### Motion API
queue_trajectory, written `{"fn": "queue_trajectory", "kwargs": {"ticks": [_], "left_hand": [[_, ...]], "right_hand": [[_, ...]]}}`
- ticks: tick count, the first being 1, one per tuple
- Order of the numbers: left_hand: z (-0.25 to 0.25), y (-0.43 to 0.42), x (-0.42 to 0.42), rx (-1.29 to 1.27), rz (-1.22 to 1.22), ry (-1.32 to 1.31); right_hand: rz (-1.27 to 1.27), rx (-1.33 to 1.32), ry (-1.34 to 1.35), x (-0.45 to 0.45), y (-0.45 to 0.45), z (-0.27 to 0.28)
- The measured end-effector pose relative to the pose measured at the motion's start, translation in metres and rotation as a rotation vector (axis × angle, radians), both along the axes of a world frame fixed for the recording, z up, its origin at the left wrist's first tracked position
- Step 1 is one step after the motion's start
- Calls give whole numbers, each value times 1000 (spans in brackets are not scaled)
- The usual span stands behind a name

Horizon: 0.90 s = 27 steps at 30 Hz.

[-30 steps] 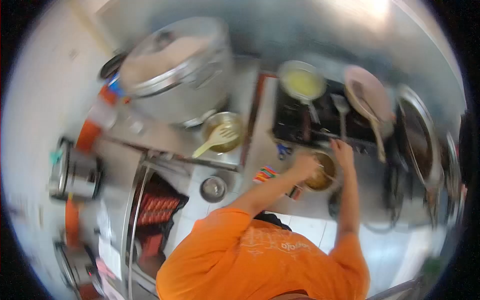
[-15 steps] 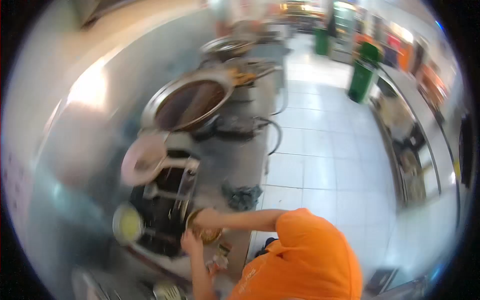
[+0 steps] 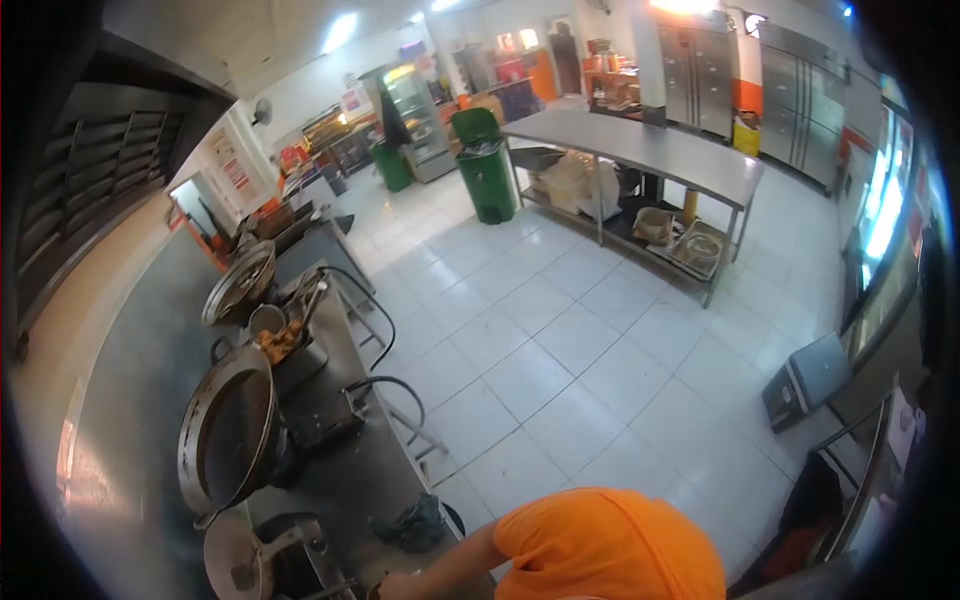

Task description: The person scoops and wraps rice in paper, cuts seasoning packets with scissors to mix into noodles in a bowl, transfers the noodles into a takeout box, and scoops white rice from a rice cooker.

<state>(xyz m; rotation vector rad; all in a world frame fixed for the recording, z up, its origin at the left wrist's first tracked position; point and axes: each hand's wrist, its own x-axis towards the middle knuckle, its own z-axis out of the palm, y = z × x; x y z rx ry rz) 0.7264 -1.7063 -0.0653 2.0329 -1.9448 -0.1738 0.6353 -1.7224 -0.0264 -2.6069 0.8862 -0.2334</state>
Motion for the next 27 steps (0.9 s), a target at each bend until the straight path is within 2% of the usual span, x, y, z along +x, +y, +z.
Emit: {"fn": "queue_trajectory", "kwargs": {"ticks": [15,27], "left_hand": [[-3,-13,-20,-14,-78,80],[-27,7,23,-50,14,168]], "right_hand": [[-145,-38,52,-20,-16,-9],[-172,-50,67,14,2,-23]]}}
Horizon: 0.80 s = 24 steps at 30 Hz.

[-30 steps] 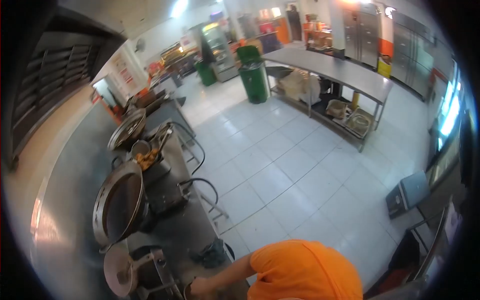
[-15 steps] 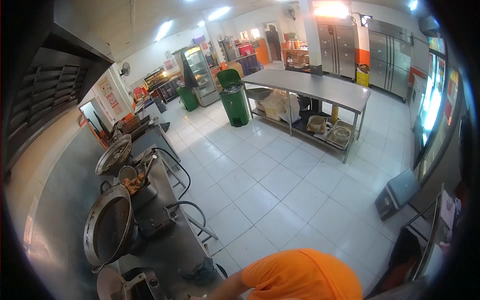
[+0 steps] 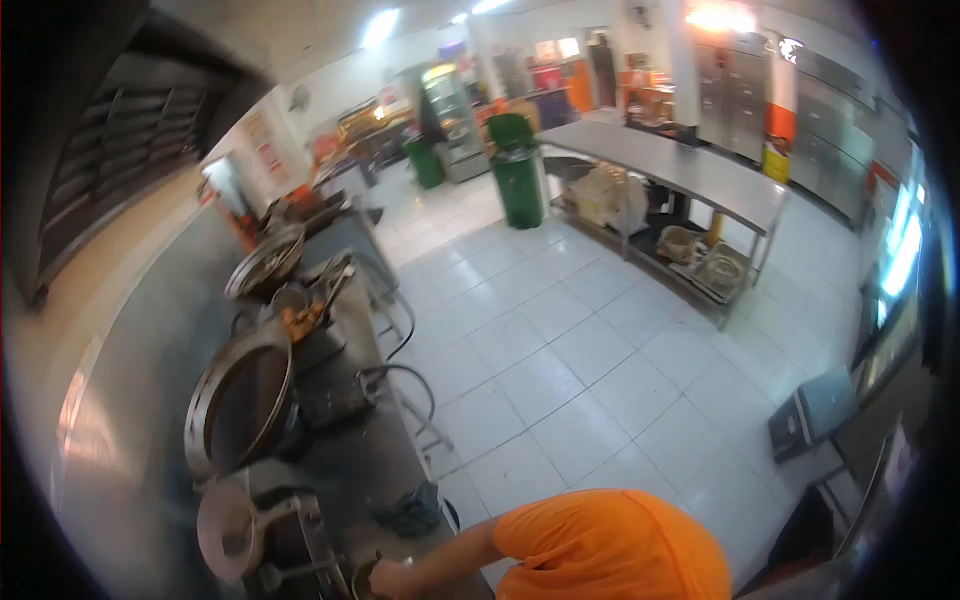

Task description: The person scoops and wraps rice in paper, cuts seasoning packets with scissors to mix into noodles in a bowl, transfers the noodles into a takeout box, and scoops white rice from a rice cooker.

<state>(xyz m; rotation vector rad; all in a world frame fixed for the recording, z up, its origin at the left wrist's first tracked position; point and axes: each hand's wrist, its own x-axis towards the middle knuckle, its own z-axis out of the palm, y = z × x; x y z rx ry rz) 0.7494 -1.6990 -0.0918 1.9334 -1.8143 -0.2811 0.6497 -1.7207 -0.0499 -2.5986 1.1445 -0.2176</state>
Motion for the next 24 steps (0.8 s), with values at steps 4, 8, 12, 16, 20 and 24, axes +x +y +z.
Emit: {"fn": "queue_trajectory", "kwargs": {"ticks": [4,8,12,16,20,24], "left_hand": [[-25,37,40,-57,106,60],[-16,50,39,-250,127,-95],[14,47,31,-106,343,143],[8,51,37,-60,510,422],[-5,56,42,100,469,418],[9,60,41,246,408,570]], "right_hand": [[-29,50,38,13,11,-18],[100,138,124,7,3,-2],[-22,125,-484,-8,-13,6],[-348,485,-904,-4,-28,-2],[-159,480,-579,-3,-24,-6],[34,481,-431,7,-33,-25]]}}
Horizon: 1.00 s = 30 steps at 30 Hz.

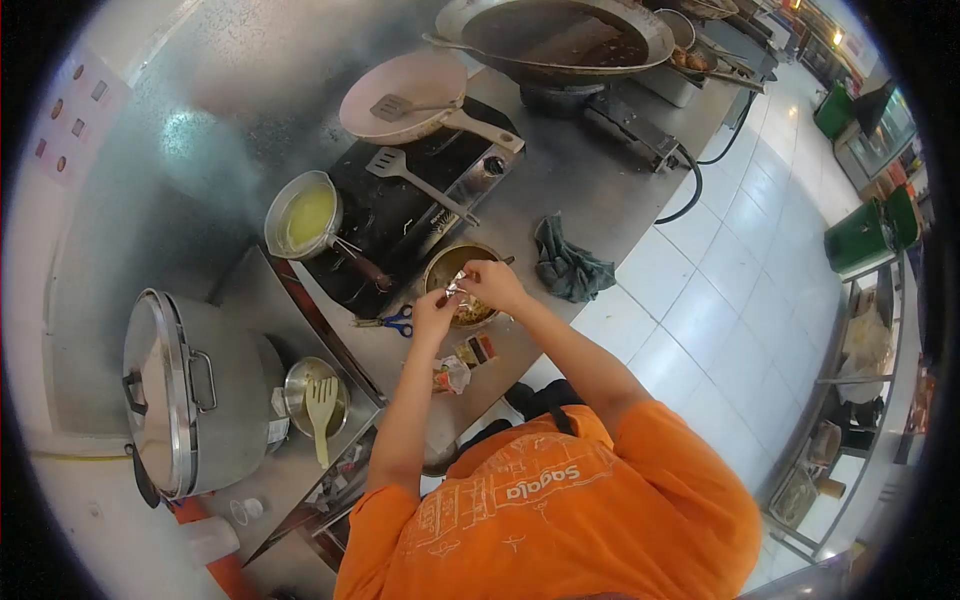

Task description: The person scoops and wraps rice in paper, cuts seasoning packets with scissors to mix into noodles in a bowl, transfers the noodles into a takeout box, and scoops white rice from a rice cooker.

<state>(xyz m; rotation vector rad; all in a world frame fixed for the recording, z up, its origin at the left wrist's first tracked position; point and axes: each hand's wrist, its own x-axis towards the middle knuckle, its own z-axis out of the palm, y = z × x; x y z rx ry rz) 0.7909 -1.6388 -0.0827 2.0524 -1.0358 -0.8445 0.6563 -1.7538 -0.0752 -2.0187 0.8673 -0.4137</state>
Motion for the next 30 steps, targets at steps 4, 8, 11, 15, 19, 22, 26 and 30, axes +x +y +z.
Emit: {"fn": "queue_trajectory", "kwargs": {"ticks": [4,8,11,15,19,22,26,30], "left_hand": [[-10,20,2,-227,98,114],[6,70,-3,-209,42,-86],[-9,120,-8,-127,-91,-208],[-22,148,-18,105,-172,-314],[-26,150,-31,132,-186,-520],[-40,156,-30,76,-144,-493],[-54,165,-27,13,22,-395],[-58,170,-19,-54,90,-306]], "right_hand": [[-173,56,-65,-25,-22,-6],[-684,127,18,-94,-81,-24],[-566,43,323,-131,-110,-46],[-645,-81,296,-127,-115,-52],[-966,363,-383,-110,-118,-71],[-922,481,-491,-101,-117,-81],[-831,-351,-314,-103,-62,-50],[-274,-261,-150,-94,57,-48]]}}
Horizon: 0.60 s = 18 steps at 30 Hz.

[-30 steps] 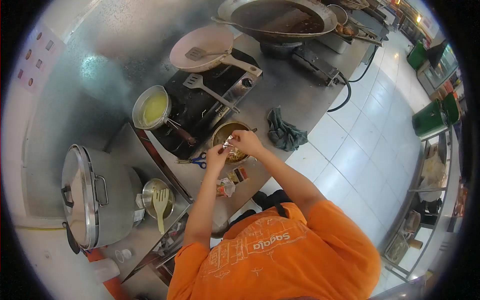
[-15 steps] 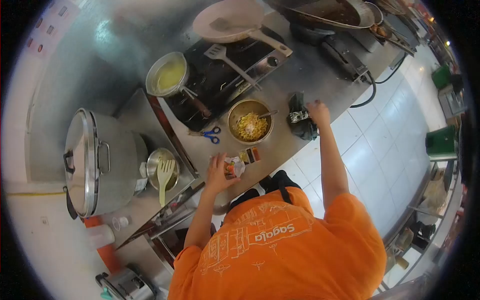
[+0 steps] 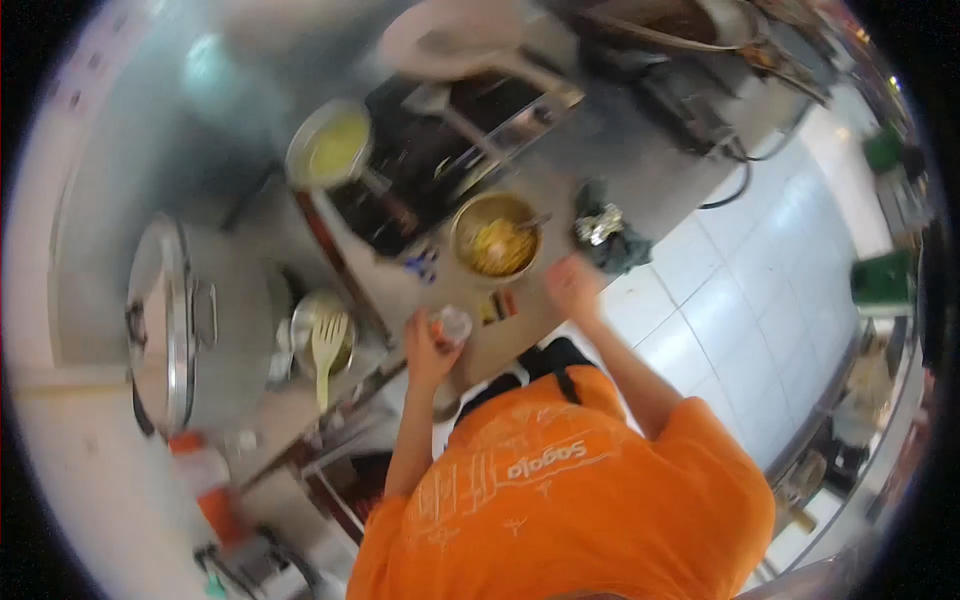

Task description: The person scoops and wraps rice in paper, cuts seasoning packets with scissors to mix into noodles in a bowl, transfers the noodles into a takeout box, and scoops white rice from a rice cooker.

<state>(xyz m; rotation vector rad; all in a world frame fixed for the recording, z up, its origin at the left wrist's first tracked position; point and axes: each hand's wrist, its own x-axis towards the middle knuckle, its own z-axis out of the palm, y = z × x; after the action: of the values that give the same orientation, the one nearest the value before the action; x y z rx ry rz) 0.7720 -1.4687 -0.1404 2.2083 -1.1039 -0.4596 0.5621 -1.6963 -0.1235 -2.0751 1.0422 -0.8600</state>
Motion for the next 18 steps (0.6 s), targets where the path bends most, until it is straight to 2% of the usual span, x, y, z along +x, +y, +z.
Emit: {"fn": "queue_trajectory", "kwargs": {"ticks": [1,2,3,4,6,7,9,12,15,16,18], "left_hand": [[1,-4,2,14,-34,-134],[7,-8,-2,-28,-63,-268],[13,-12,-7,-68,-80,-409],[12,-12,-9,-12,-53,-443],[28,-23,-22,-113,-7,-449],[33,-24,-28,-127,10,-504],[46,-13,-40,-189,-56,-496],[36,-9,-45,-281,-104,-408],[40,-4,-60,-332,-102,-292],[44,-1,-64,-344,-96,-255],[47,7,-68,-361,-179,-396]], "right_hand": [[363,-125,79,-3,20,-6],[527,-225,374,9,39,-45],[510,-372,255,17,51,-39],[567,-197,482,37,57,-54],[635,-287,561,40,63,-31],[645,-608,539,44,70,-53],[711,-598,606,38,86,-66],[728,-429,461,-2,93,-55],[724,-579,530,-30,87,-61],[710,-556,468,-32,87,-70],[683,-513,344,-32,82,-89]]}}
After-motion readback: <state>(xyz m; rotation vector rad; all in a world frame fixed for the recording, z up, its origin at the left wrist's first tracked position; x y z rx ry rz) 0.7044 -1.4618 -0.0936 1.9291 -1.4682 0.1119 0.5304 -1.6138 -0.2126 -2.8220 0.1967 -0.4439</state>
